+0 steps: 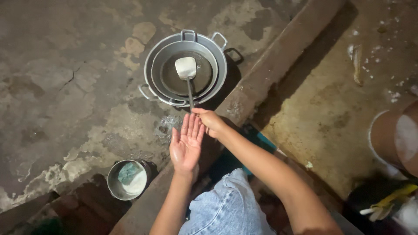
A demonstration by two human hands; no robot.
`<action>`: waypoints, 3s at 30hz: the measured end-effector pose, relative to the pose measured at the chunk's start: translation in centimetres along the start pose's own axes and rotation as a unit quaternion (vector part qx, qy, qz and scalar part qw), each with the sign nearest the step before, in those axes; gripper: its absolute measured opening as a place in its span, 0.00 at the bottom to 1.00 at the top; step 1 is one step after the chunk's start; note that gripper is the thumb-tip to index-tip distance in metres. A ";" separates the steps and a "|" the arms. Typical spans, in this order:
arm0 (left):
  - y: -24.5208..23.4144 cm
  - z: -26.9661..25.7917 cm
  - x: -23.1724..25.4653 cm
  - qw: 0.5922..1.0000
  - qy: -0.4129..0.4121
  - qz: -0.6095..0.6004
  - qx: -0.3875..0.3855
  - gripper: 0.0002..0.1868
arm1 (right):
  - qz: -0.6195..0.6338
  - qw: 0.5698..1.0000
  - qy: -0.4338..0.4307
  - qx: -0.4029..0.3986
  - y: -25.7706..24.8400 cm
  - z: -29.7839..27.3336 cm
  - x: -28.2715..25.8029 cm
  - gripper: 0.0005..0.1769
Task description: The person rinses and scrubs various metal pans, a bucket, and a lid using a brush and a water hose, handling the items one at a time on the ground.
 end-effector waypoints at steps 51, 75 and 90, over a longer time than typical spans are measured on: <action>-14.4 -0.2 -51.2 0.756 -0.572 0.317 0.043 0.50 | 0.619 0.610 -0.386 0.310 -53.3 -35.5 5.5 0.19; -19.5 2.4 -58.2 0.859 -0.467 0.205 0.043 0.47 | 0.570 0.618 -0.350 0.412 -68.2 -31.6 4.4 0.06; -16.1 -0.3 -49.2 0.925 -0.370 0.073 0.049 0.37 | 0.520 0.753 -0.226 0.334 -48.7 -29.7 9.3 0.07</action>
Point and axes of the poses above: each hand's wrist, its own z-axis towards the middle knuckle, its own y-axis out of the palm, x = y × z, the point moved 8 cm from there along z, towards the middle knuckle, and after that the axes turned 1 degree about -y, right-handed, at the moved point
